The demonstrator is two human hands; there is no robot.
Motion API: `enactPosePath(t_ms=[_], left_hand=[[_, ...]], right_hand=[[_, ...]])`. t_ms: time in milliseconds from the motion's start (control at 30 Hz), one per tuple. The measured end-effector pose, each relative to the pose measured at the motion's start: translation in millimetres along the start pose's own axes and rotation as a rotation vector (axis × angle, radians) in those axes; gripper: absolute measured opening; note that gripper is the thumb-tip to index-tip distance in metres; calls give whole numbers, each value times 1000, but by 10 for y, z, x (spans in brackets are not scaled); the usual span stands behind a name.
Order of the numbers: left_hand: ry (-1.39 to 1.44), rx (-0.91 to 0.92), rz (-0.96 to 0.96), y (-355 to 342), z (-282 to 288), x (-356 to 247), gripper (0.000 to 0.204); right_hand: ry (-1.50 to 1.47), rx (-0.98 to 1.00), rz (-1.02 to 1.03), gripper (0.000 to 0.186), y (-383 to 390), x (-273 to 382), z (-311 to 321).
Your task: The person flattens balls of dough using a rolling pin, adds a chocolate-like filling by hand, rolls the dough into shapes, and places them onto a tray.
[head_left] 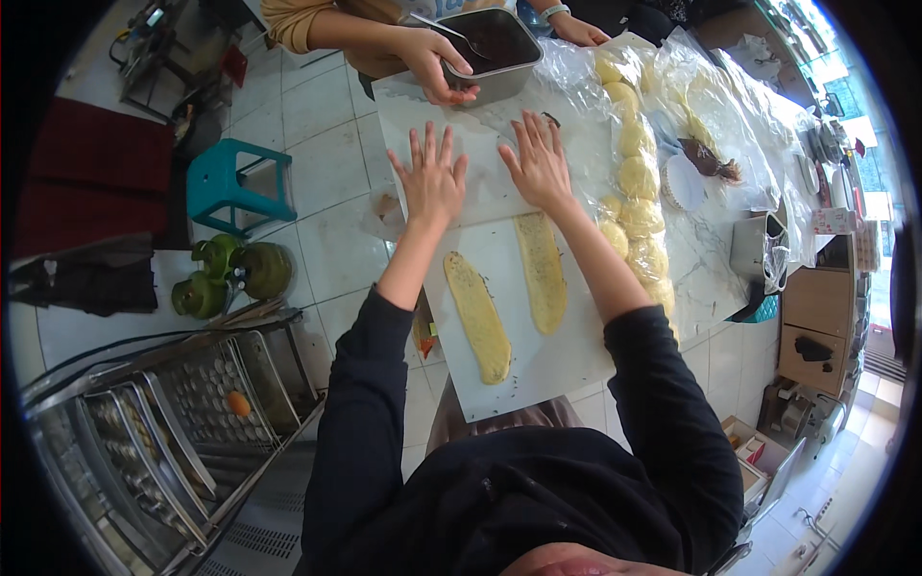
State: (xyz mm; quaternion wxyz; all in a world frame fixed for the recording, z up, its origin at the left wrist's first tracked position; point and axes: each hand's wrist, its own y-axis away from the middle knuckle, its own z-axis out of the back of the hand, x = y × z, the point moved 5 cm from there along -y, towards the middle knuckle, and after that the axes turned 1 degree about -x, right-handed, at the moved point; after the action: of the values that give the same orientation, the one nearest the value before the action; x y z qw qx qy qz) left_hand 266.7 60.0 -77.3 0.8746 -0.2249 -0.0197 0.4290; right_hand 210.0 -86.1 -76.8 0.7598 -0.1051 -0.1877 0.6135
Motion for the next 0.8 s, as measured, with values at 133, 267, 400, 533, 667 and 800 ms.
enactPosePath(t_ms=[133, 267, 400, 533, 667, 800], left_hand=[[173, 11, 68, -201, -71, 154, 38], [107, 181, 212, 237, -69, 268, 30], [216, 257, 228, 306, 126, 335, 33], [362, 242, 111, 925, 568, 102, 30], [325, 539, 232, 1461, 564, -72, 24], [191, 193, 348, 1255, 319, 6, 33]], right_hand=[[-244, 60, -11, 42, -245, -30, 19], [-171, 174, 69, 35, 143, 114, 53], [-72, 398, -24, 35, 202, 262, 206], [-151, 357, 59, 39, 858, 421, 554], [-213, 401, 254, 41, 1309, 500, 584], [-158, 254, 157, 50, 1062, 713, 442]])
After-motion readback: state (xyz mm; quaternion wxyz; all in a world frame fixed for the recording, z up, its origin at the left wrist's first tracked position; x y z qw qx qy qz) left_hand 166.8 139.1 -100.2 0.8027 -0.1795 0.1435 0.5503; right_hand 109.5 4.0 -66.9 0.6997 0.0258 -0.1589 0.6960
